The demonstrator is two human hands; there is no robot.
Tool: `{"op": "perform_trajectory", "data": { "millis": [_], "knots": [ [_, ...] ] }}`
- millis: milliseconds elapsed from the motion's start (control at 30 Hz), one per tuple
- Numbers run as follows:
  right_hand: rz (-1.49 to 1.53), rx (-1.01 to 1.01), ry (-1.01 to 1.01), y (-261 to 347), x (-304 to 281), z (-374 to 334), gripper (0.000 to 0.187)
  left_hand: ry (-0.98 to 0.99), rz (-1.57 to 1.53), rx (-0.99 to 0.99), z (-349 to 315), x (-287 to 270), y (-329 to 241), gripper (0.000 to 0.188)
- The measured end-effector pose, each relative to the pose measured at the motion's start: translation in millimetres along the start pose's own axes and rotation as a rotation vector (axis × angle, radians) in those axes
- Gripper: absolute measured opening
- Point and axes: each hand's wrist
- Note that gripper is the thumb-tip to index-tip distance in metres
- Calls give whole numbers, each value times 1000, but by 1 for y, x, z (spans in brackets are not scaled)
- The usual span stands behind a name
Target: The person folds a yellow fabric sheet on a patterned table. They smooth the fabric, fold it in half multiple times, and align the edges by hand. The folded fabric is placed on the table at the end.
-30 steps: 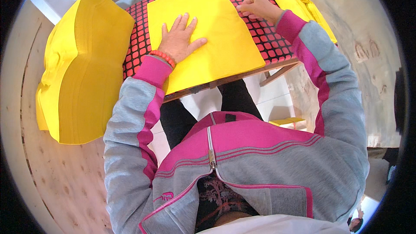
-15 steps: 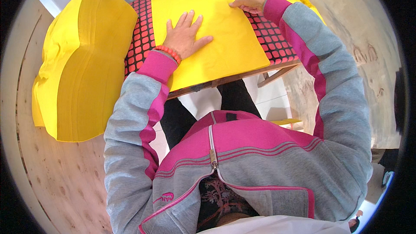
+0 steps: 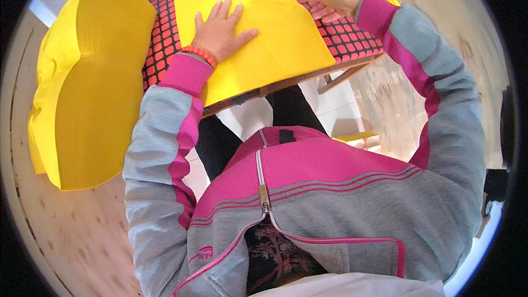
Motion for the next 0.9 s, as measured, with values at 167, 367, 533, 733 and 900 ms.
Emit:
{"op": "perform_trajectory", "data": {
  "millis": [167, 367, 533, 733, 900],
  "knots": [
    [74, 61, 121, -5, 16, -29, 55, 7, -1, -4, 1, 5, 3, 83],
    [576, 147, 380, -3, 24, -19, 51, -22, -39, -9, 1, 6, 3, 87],
    [632, 69, 378, 5, 24, 23, 49, -2, -40, -11, 0, -1, 0, 84],
    [336, -178, 165, 19, 28, 66, 42, 35, -56, -11, -1, -6, 0, 84],
    [-452, -795, -440, 16, 47, 74, 48, 79, -102, -22, 2, -6, 3, 91]
  ]
}}
Point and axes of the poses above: each hand's wrist, its own z-axis towards the middle knuckle, its own x-axis out of the palm, y = z × x, and after that the axes turned 5 degrees about -y, right-handed
